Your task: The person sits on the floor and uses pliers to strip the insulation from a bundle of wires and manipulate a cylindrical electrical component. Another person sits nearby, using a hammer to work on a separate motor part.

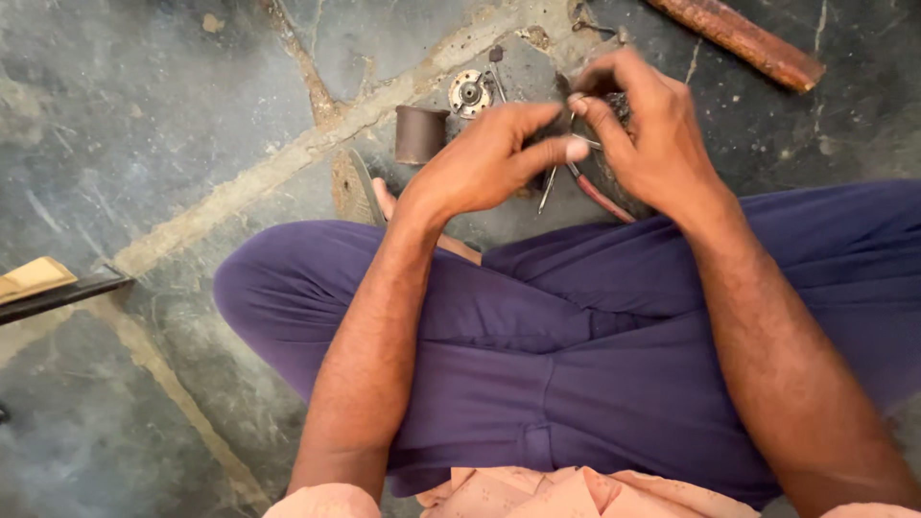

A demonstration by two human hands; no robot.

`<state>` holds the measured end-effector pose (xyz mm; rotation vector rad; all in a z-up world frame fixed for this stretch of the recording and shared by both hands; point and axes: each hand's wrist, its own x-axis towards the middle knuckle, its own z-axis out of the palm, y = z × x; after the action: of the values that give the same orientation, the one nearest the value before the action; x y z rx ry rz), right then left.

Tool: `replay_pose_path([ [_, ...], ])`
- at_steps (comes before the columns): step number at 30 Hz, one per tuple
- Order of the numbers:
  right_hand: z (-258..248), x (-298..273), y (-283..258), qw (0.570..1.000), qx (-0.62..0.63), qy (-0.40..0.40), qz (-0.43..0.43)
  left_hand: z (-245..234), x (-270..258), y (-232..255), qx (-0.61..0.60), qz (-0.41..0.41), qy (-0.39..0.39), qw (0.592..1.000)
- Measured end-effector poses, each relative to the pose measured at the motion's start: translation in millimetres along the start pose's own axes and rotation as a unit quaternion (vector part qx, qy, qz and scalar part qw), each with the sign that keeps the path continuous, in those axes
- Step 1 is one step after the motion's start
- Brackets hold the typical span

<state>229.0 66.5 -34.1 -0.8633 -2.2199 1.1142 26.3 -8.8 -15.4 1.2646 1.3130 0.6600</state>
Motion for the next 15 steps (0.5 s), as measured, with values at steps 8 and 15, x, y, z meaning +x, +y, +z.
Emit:
replay_pose_path([
  [8,48.1,-1.9,-4.4,0.987,0.059,-0.147,-0.013,-3.3,4.6,-13.0,0.113,0.174,0.408,0.889],
  [15,57.0,-9.7,-12.9,0.982,-0.015,-0.162,-0.101,-4.2,4.7,-33.6,-0.576,0.165,0.169,0.782],
])
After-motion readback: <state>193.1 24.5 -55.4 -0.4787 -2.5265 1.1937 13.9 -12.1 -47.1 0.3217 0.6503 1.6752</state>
